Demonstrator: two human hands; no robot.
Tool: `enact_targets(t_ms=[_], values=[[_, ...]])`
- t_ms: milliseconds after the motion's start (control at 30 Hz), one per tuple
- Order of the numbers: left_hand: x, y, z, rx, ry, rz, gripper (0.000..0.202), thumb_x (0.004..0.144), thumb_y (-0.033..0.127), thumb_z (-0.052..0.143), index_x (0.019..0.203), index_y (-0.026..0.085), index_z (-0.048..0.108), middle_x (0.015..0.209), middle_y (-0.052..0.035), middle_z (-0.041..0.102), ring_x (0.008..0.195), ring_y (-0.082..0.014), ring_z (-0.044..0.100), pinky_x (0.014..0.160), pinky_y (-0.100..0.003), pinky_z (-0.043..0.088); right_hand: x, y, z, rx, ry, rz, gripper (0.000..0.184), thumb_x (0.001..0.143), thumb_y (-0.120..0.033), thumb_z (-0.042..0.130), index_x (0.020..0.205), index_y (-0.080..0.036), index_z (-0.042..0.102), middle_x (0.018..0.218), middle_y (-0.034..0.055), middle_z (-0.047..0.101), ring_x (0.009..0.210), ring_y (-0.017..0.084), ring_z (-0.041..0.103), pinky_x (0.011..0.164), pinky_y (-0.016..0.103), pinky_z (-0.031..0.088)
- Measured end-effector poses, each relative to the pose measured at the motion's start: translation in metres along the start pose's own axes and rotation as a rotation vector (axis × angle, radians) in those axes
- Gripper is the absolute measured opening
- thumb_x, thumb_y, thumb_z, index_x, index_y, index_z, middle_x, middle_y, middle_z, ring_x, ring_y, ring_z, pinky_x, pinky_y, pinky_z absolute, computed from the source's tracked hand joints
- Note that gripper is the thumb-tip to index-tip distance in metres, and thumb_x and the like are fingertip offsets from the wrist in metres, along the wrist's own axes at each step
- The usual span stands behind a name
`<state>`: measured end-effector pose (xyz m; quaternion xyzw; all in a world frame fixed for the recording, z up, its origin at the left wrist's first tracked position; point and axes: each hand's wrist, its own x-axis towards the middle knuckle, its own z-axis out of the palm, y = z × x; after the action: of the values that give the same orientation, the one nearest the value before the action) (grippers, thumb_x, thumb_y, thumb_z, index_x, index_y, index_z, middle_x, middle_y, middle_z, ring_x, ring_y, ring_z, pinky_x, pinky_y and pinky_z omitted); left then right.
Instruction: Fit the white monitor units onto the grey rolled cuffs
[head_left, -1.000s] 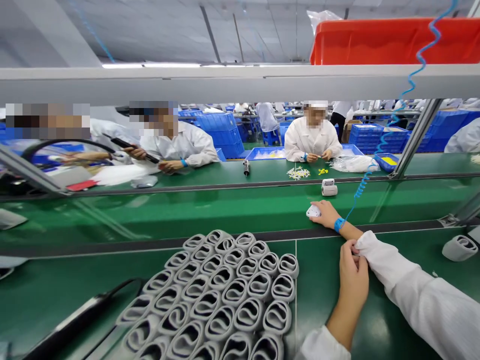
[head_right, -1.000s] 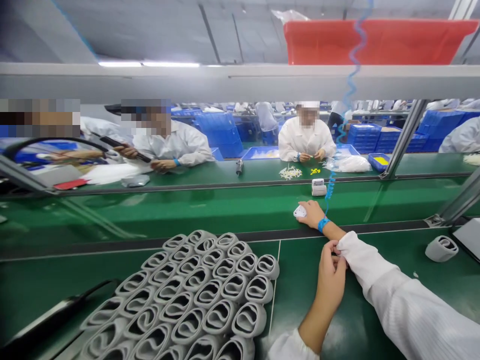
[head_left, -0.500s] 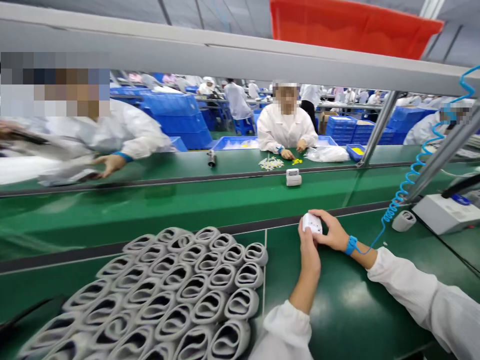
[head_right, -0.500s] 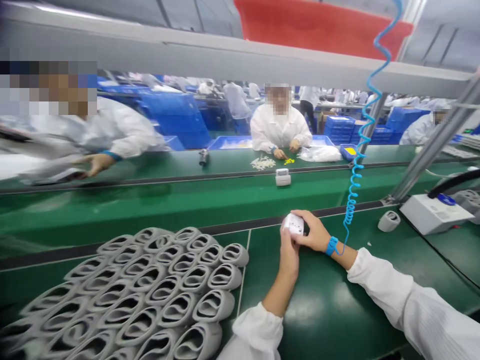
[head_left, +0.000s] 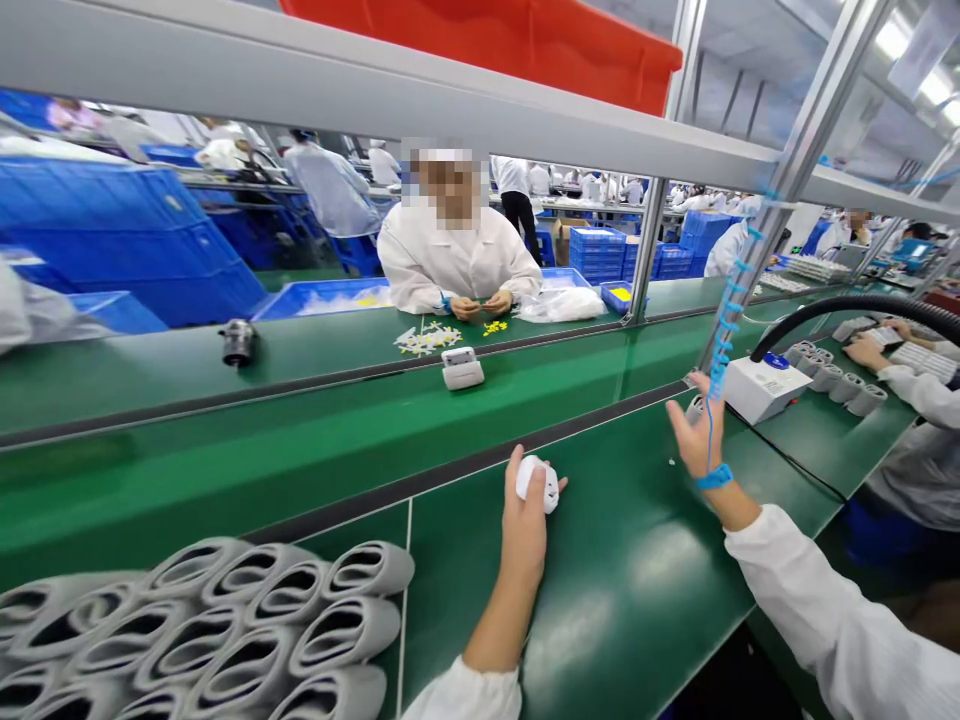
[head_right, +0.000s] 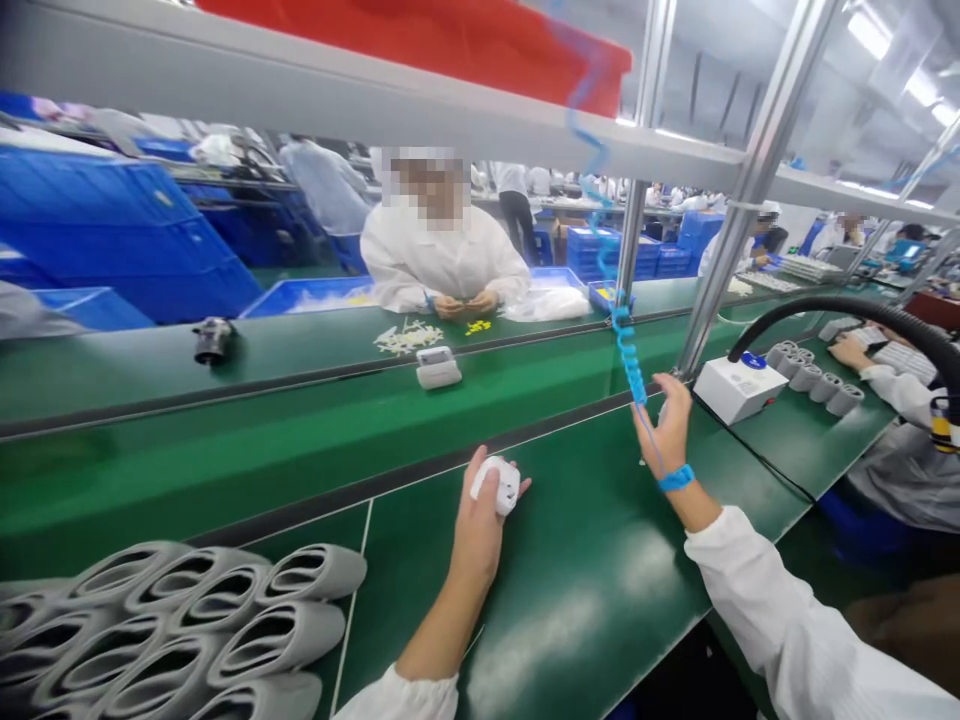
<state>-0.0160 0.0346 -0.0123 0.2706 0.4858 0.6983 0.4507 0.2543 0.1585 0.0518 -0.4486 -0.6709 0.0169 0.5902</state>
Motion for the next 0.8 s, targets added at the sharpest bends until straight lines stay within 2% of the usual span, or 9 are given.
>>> enact_targets(t_ms=[33,100,233,300,367,467,567,667,800], values=[[-0.001,-0.001,0.0,0.005,0.007,0.007,0.083,0.101,0.068,0.071,0.17,0.033,0.042,0.145,-0.01,0.066,0.13,-0.0264,0.072,0.106,-0.044,0.068,0.008,0.016,-0.006,-0.073,0.055,0.047,0.062,0.101,-0.046,0.069,0.156,-0.019,0.057,0.15,0.021,0.059,0.147,0.038,0.052,0.131,0.064,0.034],[-0.001,-0.002,-0.001,0.018,0.015,0.021,0.085,0.103,0.07,0.066,0.174,0.033,0.038,0.14,-0.0098,0.07,0.124,-0.0255,0.075,0.105,-0.043,0.068,0.02,0.047,-0.016,-0.205,0.043,0.166,0.074,0.096,-0.051,0.071,0.159,-0.017,0.051,0.152,0.0232,0.054,0.149,0.042,0.048,0.13,0.068,0.032],[-0.002,-0.001,-0.002,0.033,-0.003,0.013,0.085,0.104,0.08,0.054,0.171,0.028,0.044,0.132,-0.0123,0.074,0.104,-0.0243,0.08,0.093,-0.041,0.07,0.022,0.088,-0.025,-0.36,-0.208,0.375,0.095,0.083,-0.057,0.079,0.162,-0.014,0.05,0.157,0.0274,0.048,0.154,0.048,0.041,0.129,0.069,0.031],[-0.003,0.002,-0.001,-0.019,-0.026,-0.003,0.088,0.102,0.084,0.051,0.168,0.026,0.05,0.135,-0.0149,0.074,0.105,-0.0262,0.08,0.086,-0.039,0.07,0.018,0.097,-0.026,-0.326,-0.354,0.412,0.098,0.078,-0.053,0.08,0.162,-0.012,0.051,0.152,0.0261,0.054,0.149,0.047,0.049,0.129,0.066,0.035],[-0.004,0.006,0.001,-0.081,-0.04,-0.019,0.091,0.099,0.089,0.051,0.162,0.023,0.055,0.136,-0.0167,0.074,0.109,-0.0284,0.08,0.084,-0.037,0.07,0.016,0.098,-0.025,-0.225,-0.446,0.413,0.094,0.078,-0.049,0.079,0.161,-0.014,0.053,0.145,0.0213,0.062,0.14,0.044,0.058,0.127,0.064,0.039],[-0.007,0.012,0.006,-0.121,-0.04,-0.037,0.097,0.095,0.094,0.05,0.156,0.02,0.061,0.132,-0.0178,0.076,0.105,-0.0291,0.08,0.083,-0.038,0.069,0.015,0.083,-0.019,0.003,-0.416,0.424,0.085,0.081,-0.049,0.082,0.157,-0.022,0.056,0.142,0.0147,0.067,0.133,0.039,0.064,0.123,0.065,0.046],[-0.011,0.017,0.01,-0.104,-0.058,-0.042,0.099,0.094,0.096,0.048,0.154,0.02,0.064,0.131,-0.0175,0.077,0.104,-0.0308,0.08,0.086,-0.042,0.068,0.008,0.051,-0.01,0.419,-0.415,0.582,0.08,0.083,-0.053,0.089,0.151,-0.029,0.054,0.137,0.0114,0.069,0.123,0.035,0.07,0.104,0.062,0.063],[-0.017,0.018,0.013,-0.055,-0.109,-0.028,0.098,0.094,0.096,0.046,0.154,0.021,0.065,0.133,-0.0166,0.078,0.115,-0.0319,0.078,0.1,-0.043,0.063,-0.009,0.011,0.0,0.87,-0.622,0.74,0.068,0.09,-0.054,0.088,0.145,-0.031,0.055,0.131,0.0102,0.071,0.115,0.032,0.075,0.085,0.053,0.071],[-0.029,0.014,0.02,-0.015,-0.164,-0.043,0.098,0.095,0.097,0.042,0.154,0.022,0.065,0.139,-0.0169,0.077,0.126,-0.0331,0.072,0.109,-0.043,0.057,-0.034,-0.024,0.008,1.15,-0.925,0.851,0.068,0.096,-0.054,0.085,0.15,-0.028,0.052,0.125,0.0115,0.074,0.11,0.031,0.079,0.077,0.041,0.069]])
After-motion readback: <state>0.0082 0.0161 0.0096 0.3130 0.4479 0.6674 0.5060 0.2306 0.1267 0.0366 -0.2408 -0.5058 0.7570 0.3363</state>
